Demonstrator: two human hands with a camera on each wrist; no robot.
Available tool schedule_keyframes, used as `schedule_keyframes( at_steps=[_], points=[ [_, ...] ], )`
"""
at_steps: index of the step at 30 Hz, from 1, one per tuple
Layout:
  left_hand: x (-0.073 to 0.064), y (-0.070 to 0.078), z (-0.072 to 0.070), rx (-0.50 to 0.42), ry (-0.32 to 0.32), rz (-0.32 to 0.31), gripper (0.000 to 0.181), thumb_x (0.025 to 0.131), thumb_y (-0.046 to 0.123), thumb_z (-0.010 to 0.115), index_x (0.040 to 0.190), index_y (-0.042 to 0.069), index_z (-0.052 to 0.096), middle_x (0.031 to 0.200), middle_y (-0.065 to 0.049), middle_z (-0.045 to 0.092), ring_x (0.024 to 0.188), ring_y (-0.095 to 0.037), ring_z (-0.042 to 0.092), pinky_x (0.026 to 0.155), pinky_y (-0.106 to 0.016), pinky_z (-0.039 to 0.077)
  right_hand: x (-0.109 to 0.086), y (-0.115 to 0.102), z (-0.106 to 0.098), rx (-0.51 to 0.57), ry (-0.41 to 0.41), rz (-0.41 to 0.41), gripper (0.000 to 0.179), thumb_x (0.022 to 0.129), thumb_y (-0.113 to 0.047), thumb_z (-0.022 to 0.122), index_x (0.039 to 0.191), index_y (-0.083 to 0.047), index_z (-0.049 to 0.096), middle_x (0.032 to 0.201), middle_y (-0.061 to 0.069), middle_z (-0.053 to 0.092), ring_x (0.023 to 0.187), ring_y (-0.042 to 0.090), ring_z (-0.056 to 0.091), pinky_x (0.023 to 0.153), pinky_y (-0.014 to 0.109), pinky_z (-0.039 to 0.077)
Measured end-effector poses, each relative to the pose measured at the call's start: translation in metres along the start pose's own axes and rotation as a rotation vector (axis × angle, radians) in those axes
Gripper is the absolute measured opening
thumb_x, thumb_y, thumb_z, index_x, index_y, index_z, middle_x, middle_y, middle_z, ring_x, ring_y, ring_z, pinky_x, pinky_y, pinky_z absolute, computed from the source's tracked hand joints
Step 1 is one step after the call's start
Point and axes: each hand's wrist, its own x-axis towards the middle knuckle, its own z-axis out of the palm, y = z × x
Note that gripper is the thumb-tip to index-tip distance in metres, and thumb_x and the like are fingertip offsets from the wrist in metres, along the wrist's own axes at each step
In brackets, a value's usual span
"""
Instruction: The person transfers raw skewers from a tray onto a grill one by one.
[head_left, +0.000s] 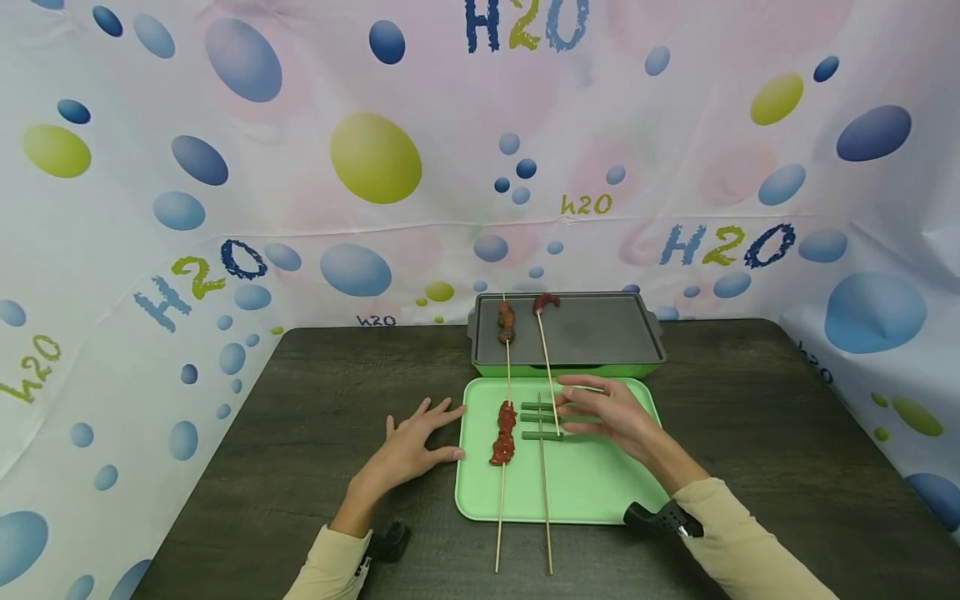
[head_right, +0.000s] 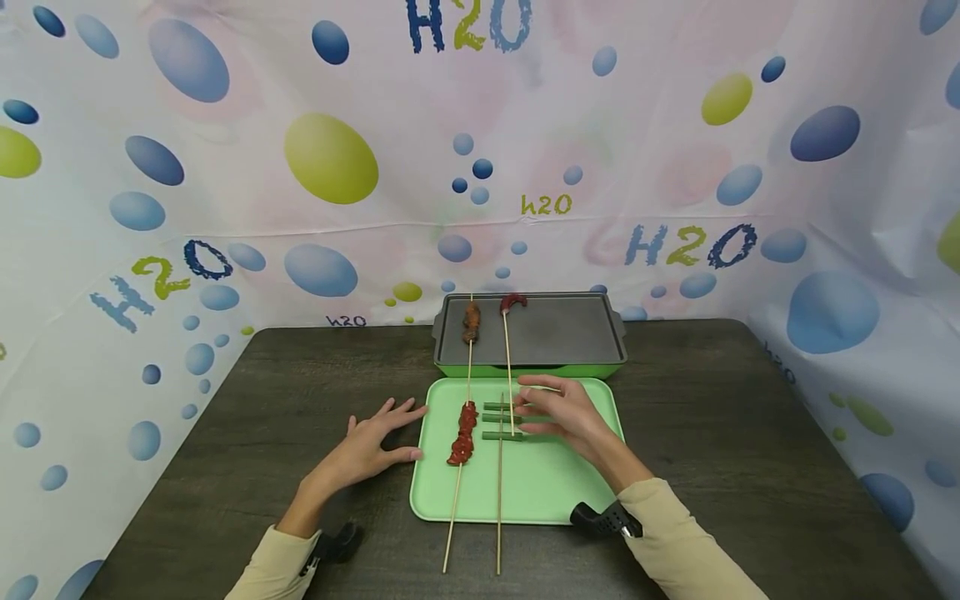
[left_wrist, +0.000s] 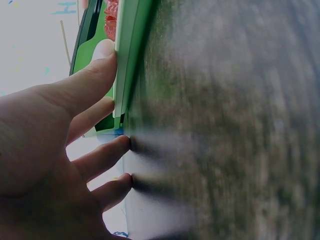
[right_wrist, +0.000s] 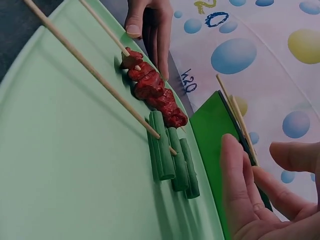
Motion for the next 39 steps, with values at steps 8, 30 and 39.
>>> schedule_keyframes(
  at_steps=[8,30,39],
  points=[
    [0.0,-0.002,0.001,-0.005,0.0,-0.001,0.071,0.091,0.037,0.077,0.155,0.019,0.05,0.163,-0.015,0.035,0.154,-0.043,0.018,0.104,-0.086,-0.004,-0.026,0.004,-0.002,-0.147,-0.013,-0.087,0.051,0.107,-0.014,0.057,0.149,0.011,0.043,0.123,0.03,0.064,0.113,0.042,0.067,0.087,0.045,0.06],
    [-0.001,0.002,0.0,-0.013,0.001,-0.012,0.071,0.092,0.037,0.077,0.155,0.019,0.051,0.163,-0.015,0.035,0.154,-0.043,0.017,0.105,-0.085,-0.005,-0.092,0.023,-0.008,-0.057,-0.14,0.02,0.064,0.107,-0.021,0.06,0.157,0.006,0.032,0.136,0.025,0.059,0.12,0.037,0.065,0.093,0.046,0.057],
    [-0.001,0.002,-0.001,-0.012,-0.003,-0.011,0.071,0.092,0.038,0.076,0.155,0.019,0.05,0.164,-0.015,0.034,0.154,-0.042,0.017,0.105,-0.084,-0.005,-0.112,0.041,-0.006,0.048,-0.204,0.1,0.061,0.11,-0.022,0.053,0.159,0.003,0.028,0.139,0.02,0.06,0.119,0.033,0.066,0.092,0.05,0.057]
  ],
)
